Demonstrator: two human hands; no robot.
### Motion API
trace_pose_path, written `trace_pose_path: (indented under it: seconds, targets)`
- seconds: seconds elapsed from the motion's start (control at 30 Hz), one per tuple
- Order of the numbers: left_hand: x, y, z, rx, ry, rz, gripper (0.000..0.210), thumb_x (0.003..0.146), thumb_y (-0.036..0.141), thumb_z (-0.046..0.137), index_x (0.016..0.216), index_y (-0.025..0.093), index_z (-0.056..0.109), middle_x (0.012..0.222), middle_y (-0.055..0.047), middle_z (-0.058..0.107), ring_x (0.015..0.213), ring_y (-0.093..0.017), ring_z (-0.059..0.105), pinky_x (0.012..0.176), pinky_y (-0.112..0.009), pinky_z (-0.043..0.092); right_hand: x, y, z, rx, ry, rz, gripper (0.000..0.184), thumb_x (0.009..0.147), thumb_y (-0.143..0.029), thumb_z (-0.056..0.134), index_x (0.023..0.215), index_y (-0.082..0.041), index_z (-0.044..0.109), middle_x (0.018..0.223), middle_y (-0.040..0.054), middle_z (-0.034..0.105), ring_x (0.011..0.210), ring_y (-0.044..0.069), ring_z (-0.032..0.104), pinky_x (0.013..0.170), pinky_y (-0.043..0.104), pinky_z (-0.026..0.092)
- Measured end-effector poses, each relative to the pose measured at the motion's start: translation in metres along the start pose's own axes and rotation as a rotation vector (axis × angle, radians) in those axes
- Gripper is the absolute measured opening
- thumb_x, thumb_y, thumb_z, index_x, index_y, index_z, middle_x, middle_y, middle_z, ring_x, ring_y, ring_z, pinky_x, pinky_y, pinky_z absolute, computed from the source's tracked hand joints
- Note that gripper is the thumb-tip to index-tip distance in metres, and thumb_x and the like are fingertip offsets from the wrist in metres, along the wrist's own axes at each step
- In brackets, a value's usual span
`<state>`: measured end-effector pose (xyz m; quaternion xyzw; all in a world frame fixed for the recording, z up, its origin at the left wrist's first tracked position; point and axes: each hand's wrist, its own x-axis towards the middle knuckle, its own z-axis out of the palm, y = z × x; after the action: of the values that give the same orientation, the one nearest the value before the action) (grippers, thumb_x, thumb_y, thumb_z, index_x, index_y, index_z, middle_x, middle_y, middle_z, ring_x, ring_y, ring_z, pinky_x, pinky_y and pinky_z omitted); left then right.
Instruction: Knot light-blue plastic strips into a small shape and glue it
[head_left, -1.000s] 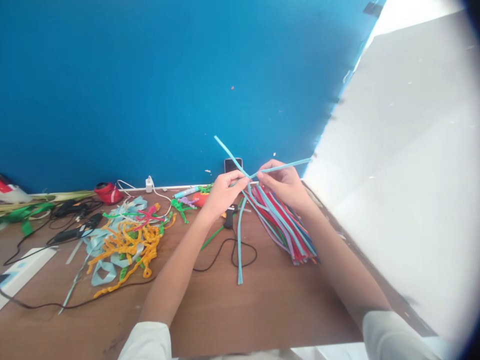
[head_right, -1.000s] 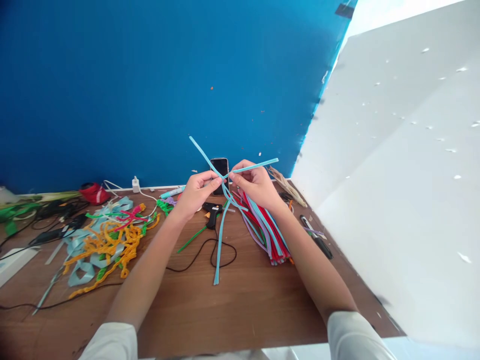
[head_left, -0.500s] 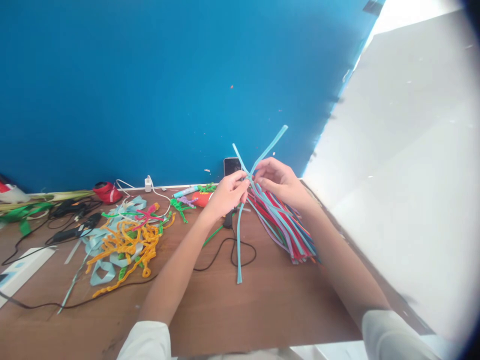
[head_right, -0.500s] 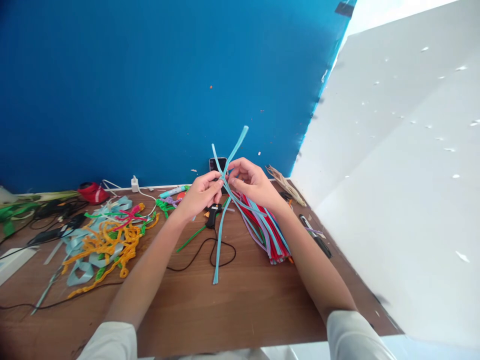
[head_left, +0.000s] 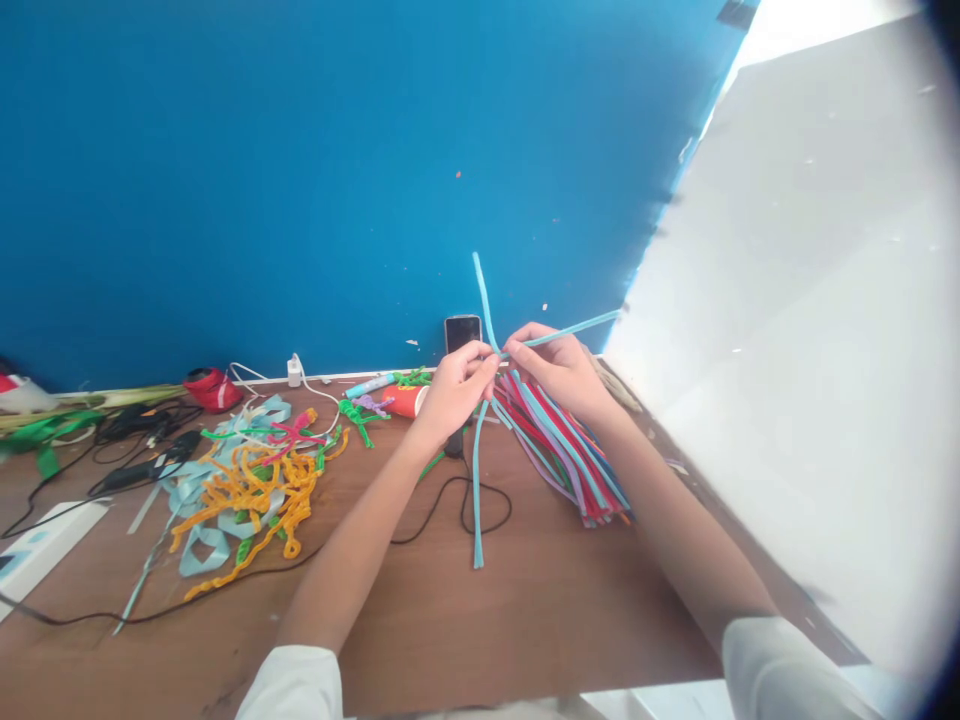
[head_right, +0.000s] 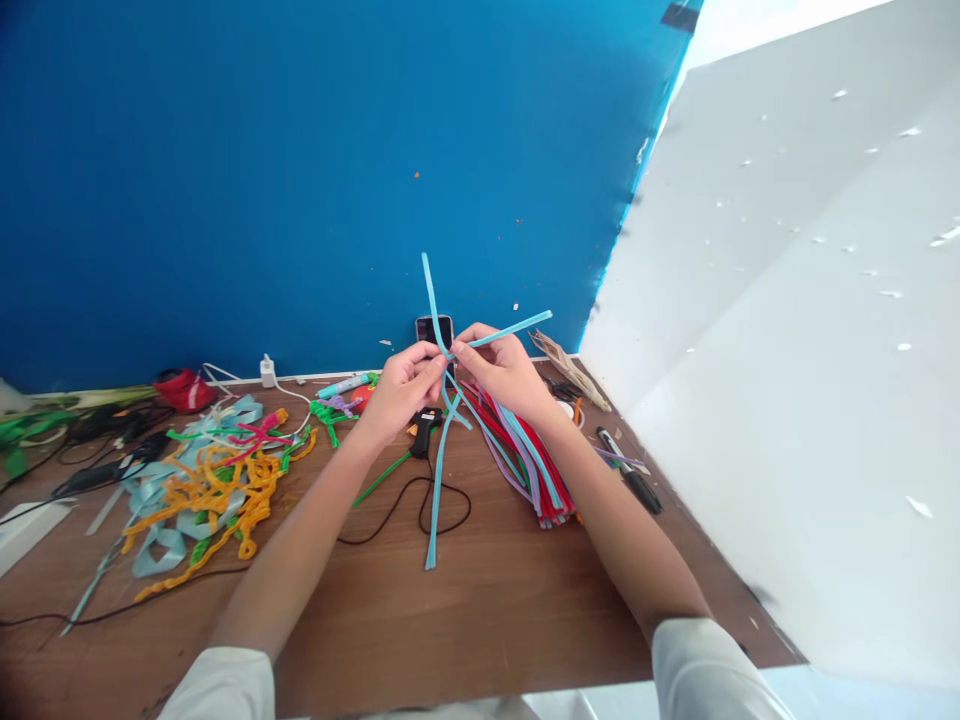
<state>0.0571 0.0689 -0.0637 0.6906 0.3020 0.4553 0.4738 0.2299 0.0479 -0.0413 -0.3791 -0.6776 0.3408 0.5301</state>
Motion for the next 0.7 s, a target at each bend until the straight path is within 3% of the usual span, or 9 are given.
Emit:
trace_pose_path:
  seconds: [0.27, 0.4, 0.53, 0.7]
  targets:
    - [-0.001, 0.001, 0.007, -0.188, 0.103, -0.048, 0.025, 0.090, 0.040, 0.065, 0.083, 0.018, 0.055, 0.057, 0.006, 0.047, 0.046, -0.004, 0.034, 0.044, -0.018, 0.022, -0.002, 0.001, -0.001, 0.076, -0.055, 0.026, 0.030, 0.087, -0.046, 0.071, 0.081, -0.018, 0.063, 0.060, -0.0047, 0.054, 0.051, 0.008, 0.046, 0.051, 0.024, 0.037]
    - [-0.003, 0.010, 0.007, -0.329, 0.096, -0.134, 0.032, 0.084, 0.037, 0.071, 0.073, 0.016, 0.051, 0.055, 0.007, 0.043, 0.041, -0.001, 0.027, 0.041, -0.018, 0.014, -0.002, 0.002, -0.005, -0.007, -0.073, -0.074, 0.028, 0.088, -0.044, 0.072, 0.079, -0.017, 0.068, 0.061, -0.0017, 0.059, 0.054, 0.010, 0.049, 0.053, 0.026, 0.039]
    - [-0.005, 0.017, 0.005, -0.392, 0.098, -0.148, 0.033, 0.082, 0.036, 0.074, 0.070, 0.015, 0.051, 0.055, 0.007, 0.043, 0.039, 0.000, 0.024, 0.040, -0.017, 0.011, -0.003, 0.004, -0.004, -0.019, 0.013, -0.168, 0.027, 0.087, -0.043, 0.074, 0.076, -0.018, 0.069, 0.061, -0.0011, 0.060, 0.054, 0.011, 0.050, 0.052, 0.026, 0.040]
    - [-0.007, 0.023, 0.000, -0.451, 0.097, -0.183, 0.025, 0.082, 0.033, 0.073, 0.078, 0.014, 0.057, 0.055, 0.009, 0.040, 0.038, 0.001, 0.025, 0.039, -0.016, 0.011, -0.003, 0.006, -0.004, 0.177, 0.129, -0.143, 0.027, 0.084, -0.043, 0.077, 0.078, -0.020, 0.065, 0.060, -0.0017, 0.063, 0.051, 0.010, 0.052, 0.051, 0.024, 0.040]
